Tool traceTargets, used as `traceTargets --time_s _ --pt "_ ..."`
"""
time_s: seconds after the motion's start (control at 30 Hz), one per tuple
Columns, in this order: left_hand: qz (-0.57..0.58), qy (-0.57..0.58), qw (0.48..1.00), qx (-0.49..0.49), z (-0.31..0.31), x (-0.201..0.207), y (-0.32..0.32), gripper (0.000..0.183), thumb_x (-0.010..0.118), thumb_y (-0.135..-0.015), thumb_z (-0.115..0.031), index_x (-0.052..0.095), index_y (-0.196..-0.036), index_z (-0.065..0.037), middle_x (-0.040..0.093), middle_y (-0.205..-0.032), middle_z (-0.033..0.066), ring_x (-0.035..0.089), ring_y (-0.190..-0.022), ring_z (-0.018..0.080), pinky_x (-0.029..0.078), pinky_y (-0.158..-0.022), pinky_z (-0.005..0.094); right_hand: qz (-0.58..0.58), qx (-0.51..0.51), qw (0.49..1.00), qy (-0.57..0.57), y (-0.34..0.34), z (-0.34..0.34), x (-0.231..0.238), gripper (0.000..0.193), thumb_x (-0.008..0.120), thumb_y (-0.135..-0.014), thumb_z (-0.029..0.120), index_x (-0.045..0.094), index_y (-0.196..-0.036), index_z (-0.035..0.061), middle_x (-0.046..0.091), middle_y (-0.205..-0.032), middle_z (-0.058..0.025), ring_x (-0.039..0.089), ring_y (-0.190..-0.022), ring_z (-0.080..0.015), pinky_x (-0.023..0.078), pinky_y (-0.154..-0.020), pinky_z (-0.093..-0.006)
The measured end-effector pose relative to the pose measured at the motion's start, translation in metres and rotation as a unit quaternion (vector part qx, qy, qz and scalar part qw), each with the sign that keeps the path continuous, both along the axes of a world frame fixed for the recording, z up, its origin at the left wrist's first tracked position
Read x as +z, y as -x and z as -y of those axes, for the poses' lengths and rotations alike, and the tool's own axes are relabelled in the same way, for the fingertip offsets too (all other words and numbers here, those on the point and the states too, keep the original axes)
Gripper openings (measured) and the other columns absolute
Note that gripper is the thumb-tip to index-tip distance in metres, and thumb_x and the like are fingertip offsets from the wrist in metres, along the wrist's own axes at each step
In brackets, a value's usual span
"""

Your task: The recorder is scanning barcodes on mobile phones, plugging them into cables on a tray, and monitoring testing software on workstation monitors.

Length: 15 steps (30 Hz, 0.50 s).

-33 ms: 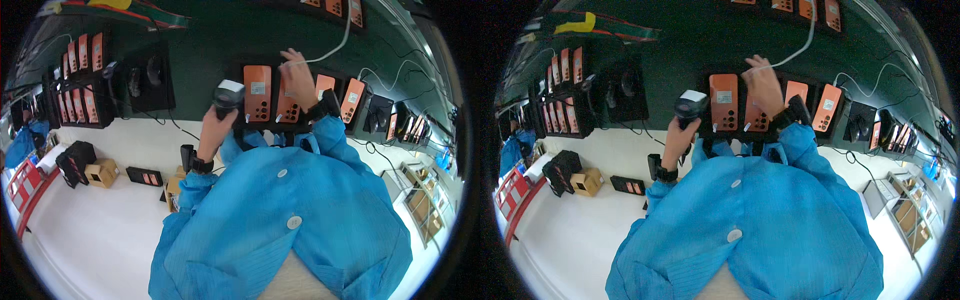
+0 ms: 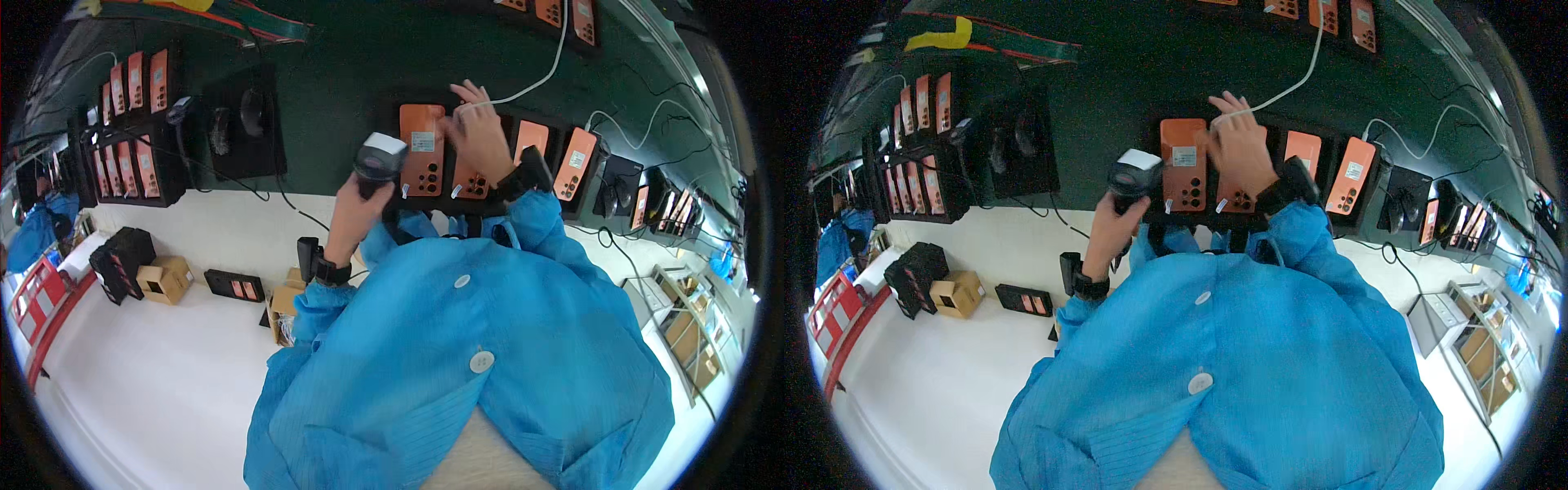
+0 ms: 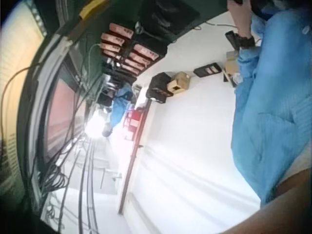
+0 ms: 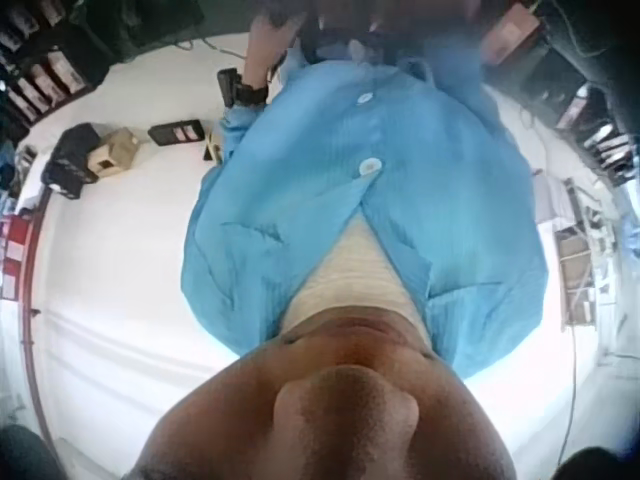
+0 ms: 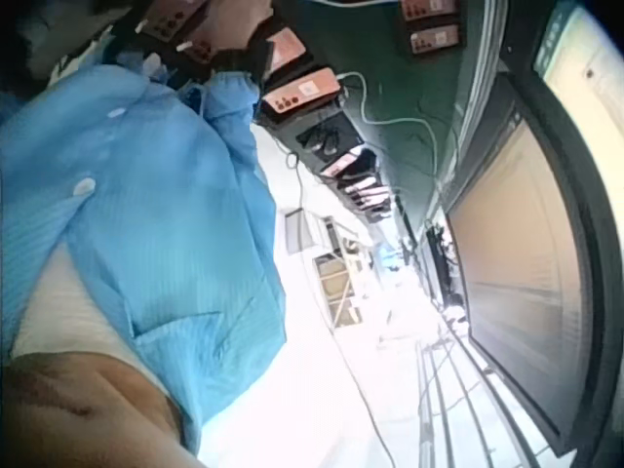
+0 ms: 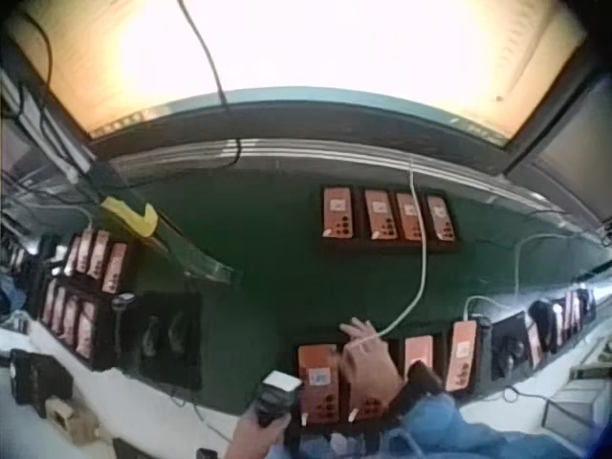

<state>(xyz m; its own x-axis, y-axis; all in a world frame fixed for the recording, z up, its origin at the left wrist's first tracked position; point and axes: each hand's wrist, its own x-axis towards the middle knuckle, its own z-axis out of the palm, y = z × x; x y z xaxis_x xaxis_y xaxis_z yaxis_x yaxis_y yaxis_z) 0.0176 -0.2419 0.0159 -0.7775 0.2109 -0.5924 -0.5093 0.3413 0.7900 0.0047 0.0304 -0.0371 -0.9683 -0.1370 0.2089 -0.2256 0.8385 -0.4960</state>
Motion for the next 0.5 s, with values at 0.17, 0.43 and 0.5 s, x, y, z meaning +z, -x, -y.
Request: traceTargets --time_s 0.17,0.43,0.5 --pt "0.112 -0.003 0.990 -0.088 -0.002 0.006 -0.014 0.040 0.067 -0.083 -0.025 0.058 -0.111 0.002 0.066 -0.098 0.0137 0.061 -0.090 0.0189 0.048 -0.079 0.0323 0.069 -0.015 0.997 -0.007 -0.002 0.027 0.000 0.043 0.073 -0.075 0.033 0.047 -0.091 0.0040 0.038 -0.137 -0.0184 0.030 -0.134 -0.0365 0.018 -0.114 -0.0522" --pt "0.109 -0.025 0.989 -0.095 -0.012 0.004 -0.009 0.036 0.064 -0.084 -0.024 0.058 -0.105 0.004 0.064 -0.080 0.0111 0.061 -0.071 0.0172 0.048 -0.065 0.0308 0.065 0.012 0.997 -0.043 0.002 0.022 -0.005 0.046 0.071 -0.076 0.040 0.048 -0.094 0.0038 0.039 -0.137 -0.0183 0.031 -0.133 -0.0359 0.019 -0.113 -0.0515" --pt "0.117 -0.007 0.987 -0.106 -0.016 0.007 -0.005 0.033 0.063 -0.084 -0.024 0.059 -0.101 0.004 0.062 -0.072 0.0088 0.060 -0.063 0.0160 0.048 -0.058 0.0299 0.065 0.011 0.997 -0.033 0.003 0.022 -0.006 0.047 0.071 -0.076 0.040 0.048 -0.094 0.0039 0.039 -0.137 -0.0183 0.032 -0.132 -0.0359 0.019 -0.113 -0.0515"
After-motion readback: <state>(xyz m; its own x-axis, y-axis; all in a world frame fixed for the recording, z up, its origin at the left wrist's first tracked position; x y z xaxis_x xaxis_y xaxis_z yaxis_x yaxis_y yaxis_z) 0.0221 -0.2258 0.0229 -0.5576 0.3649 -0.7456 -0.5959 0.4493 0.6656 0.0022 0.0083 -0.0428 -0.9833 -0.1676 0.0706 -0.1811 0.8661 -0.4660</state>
